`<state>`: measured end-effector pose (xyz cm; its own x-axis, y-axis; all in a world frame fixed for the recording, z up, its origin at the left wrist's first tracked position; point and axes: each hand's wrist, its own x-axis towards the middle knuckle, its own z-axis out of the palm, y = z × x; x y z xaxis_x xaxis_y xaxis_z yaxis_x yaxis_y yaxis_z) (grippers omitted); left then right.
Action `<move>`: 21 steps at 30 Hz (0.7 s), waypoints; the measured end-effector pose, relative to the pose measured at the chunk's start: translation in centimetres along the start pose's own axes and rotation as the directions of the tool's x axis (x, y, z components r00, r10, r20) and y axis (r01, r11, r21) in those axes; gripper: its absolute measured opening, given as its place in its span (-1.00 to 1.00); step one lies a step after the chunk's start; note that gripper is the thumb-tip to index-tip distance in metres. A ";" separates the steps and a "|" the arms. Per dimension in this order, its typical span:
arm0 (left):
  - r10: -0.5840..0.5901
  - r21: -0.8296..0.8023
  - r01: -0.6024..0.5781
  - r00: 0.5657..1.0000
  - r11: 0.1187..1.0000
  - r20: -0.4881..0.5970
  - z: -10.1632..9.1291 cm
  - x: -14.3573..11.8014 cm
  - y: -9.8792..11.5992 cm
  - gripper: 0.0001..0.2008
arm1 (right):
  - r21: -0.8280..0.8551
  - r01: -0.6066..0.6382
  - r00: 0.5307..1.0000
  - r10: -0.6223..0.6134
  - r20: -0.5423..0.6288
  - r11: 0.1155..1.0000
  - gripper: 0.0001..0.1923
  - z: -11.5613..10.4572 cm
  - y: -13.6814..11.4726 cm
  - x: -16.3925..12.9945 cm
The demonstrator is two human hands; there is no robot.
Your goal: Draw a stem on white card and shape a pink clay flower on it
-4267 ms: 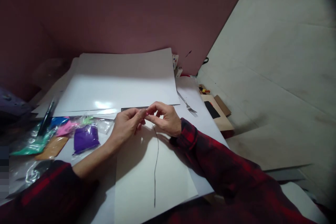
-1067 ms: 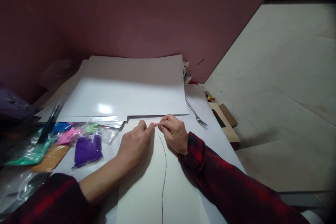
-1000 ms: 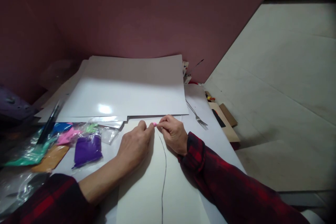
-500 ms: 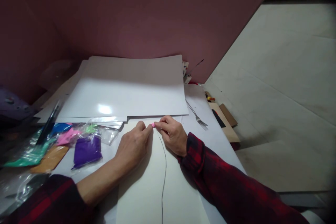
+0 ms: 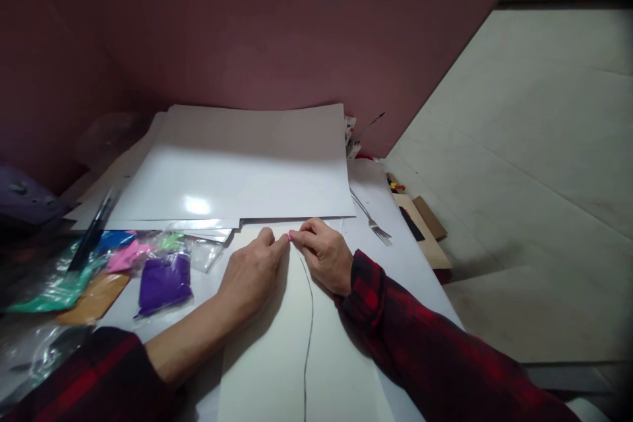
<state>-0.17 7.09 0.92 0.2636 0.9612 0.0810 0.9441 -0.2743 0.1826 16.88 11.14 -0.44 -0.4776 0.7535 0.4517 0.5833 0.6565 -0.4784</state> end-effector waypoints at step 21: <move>-0.025 -0.085 0.022 0.999 0.996 -0.032 0.4 0.1 -0.4 -0.73 | -0.134 0.049 0.998 -0.043 0.043 0.990 -0.75 -0.1 -0.2 0.1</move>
<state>-0.43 7.32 0.42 0.2333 0.9664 0.1078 0.9295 -0.2542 0.2672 16.82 11.07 -0.28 -0.5306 0.7251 0.4389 0.6418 0.6819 -0.3507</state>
